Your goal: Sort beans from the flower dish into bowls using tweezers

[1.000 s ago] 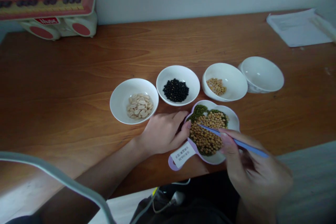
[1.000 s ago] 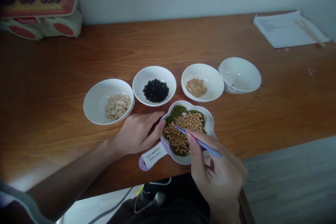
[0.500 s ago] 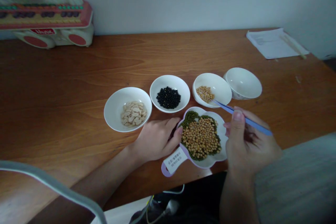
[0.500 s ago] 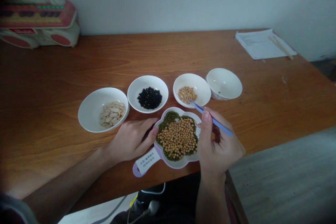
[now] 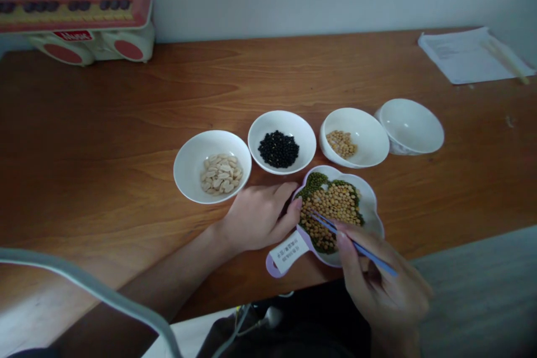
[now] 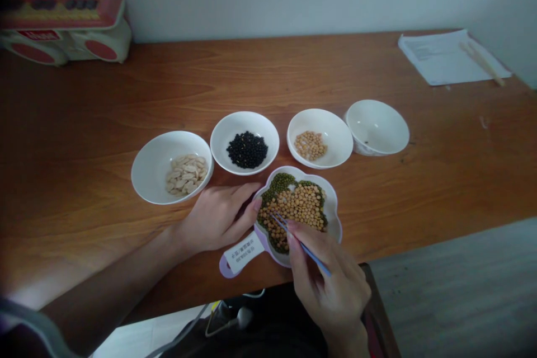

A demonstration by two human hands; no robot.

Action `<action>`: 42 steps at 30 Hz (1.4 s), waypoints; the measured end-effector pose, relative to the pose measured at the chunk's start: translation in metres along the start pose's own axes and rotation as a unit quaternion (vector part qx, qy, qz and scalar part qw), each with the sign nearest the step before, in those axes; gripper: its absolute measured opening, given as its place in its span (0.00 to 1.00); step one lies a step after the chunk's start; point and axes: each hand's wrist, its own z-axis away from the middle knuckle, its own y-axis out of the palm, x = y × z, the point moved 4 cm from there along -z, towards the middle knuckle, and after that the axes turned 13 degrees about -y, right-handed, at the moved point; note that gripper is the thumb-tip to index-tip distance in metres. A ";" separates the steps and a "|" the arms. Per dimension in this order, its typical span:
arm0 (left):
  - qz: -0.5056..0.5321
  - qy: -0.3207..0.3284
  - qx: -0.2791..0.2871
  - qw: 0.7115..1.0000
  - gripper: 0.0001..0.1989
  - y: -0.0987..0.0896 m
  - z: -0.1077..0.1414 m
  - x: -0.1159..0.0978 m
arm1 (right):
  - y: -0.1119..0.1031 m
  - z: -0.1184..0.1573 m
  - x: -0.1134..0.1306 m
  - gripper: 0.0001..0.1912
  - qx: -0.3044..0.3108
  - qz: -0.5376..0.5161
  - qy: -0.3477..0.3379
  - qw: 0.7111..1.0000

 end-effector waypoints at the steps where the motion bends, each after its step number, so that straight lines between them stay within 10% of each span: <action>1: -0.002 -0.001 -0.001 1.000 0.15 0.000 0.000 0.000 | 0.000 0.000 0.000 0.17 0.003 0.013 0.007 1.000; 30: -0.003 0.002 -0.004 1.000 0.17 0.000 0.000 0.000 | 0.003 0.002 -0.002 0.13 -0.023 0.028 0.054 0.998; 42: -0.012 -0.011 0.008 1.000 0.16 0.000 0.001 -0.001 | -0.001 -0.024 -0.045 0.12 -0.242 0.080 0.193 0.947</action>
